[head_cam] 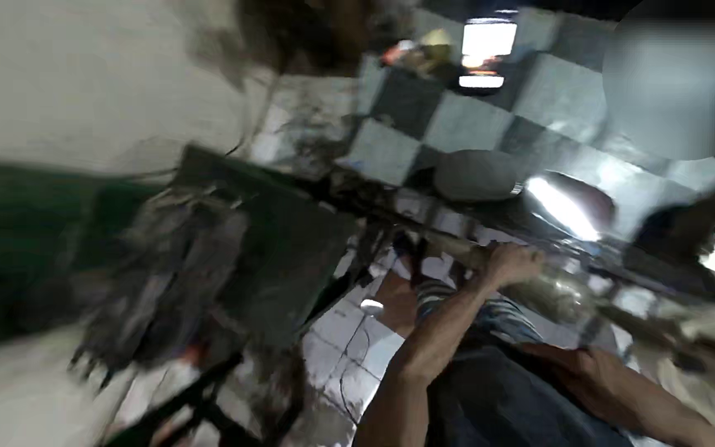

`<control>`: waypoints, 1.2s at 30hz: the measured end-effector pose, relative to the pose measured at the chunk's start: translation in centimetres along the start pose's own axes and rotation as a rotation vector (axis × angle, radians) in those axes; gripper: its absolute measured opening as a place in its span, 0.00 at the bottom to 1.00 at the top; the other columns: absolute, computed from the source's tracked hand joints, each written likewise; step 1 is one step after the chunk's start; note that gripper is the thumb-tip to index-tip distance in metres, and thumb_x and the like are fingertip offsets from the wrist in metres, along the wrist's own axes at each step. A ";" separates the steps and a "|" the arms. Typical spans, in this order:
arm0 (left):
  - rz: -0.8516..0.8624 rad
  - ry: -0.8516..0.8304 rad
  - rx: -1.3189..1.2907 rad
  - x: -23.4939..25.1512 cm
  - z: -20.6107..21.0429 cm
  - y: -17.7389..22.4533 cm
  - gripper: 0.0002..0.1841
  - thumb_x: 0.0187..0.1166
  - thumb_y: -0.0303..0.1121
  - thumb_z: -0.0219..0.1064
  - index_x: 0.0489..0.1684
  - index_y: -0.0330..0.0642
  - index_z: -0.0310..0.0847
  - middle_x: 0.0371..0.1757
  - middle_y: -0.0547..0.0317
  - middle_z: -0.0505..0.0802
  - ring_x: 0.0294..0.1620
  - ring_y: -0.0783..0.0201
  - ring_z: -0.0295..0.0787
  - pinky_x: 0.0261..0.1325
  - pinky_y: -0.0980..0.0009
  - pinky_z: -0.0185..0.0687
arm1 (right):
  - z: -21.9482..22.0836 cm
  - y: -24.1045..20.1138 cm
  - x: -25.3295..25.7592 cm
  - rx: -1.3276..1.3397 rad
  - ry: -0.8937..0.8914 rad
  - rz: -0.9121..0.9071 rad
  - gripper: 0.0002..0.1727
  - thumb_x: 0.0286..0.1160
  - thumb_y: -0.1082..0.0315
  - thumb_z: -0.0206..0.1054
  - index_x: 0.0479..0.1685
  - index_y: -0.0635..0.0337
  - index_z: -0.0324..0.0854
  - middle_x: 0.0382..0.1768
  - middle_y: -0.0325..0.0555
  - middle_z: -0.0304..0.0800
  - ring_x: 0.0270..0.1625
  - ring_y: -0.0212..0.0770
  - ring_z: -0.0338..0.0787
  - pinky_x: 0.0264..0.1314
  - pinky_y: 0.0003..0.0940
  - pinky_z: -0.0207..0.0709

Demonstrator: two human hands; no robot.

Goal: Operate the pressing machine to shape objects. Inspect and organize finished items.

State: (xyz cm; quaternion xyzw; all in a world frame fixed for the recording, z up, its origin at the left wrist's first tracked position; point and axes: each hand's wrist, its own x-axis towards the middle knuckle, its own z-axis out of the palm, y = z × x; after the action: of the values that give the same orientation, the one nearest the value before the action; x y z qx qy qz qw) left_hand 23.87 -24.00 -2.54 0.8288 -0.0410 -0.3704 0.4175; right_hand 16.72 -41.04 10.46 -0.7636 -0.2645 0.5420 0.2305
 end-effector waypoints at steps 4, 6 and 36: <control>0.177 0.713 -0.151 -12.6 -7.0 -0.9 0.20 0.90 0.38 0.53 0.61 0.37 0.89 0.66 0.50 0.93 0.74 0.55 0.83 0.86 0.54 0.65 | -1.9 -1.5 2.9 -0.261 -0.048 -0.066 0.26 0.85 0.69 0.58 0.82 0.43 0.78 0.46 0.67 0.95 0.46 0.74 0.94 0.51 0.76 0.81; 0.201 0.987 -0.365 -17.3 -9.4 -2.6 0.26 0.93 0.44 0.46 0.74 0.37 0.81 0.77 0.51 0.85 0.81 0.58 0.76 0.87 0.57 0.65 | -2.2 -2.7 5.3 -0.350 0.001 -0.163 0.25 0.84 0.69 0.62 0.79 0.43 0.81 0.46 0.64 0.96 0.46 0.72 0.94 0.51 0.76 0.82; -0.651 1.199 0.101 -44.8 -4.6 -23.2 0.15 0.84 0.39 0.64 0.56 0.41 0.91 0.55 0.46 0.95 0.60 0.45 0.91 0.72 0.36 0.73 | 12.4 -39.9 36.7 -1.047 0.302 -0.857 0.35 0.72 0.80 0.69 0.84 0.53 0.73 0.72 0.76 0.77 0.72 0.78 0.80 0.71 0.67 0.76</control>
State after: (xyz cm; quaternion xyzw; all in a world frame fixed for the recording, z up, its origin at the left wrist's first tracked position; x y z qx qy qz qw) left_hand -11.07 11.01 8.42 0.8793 0.4312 0.0482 0.1965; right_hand 8.83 13.89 6.27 -0.6694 -0.7348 0.0919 0.0596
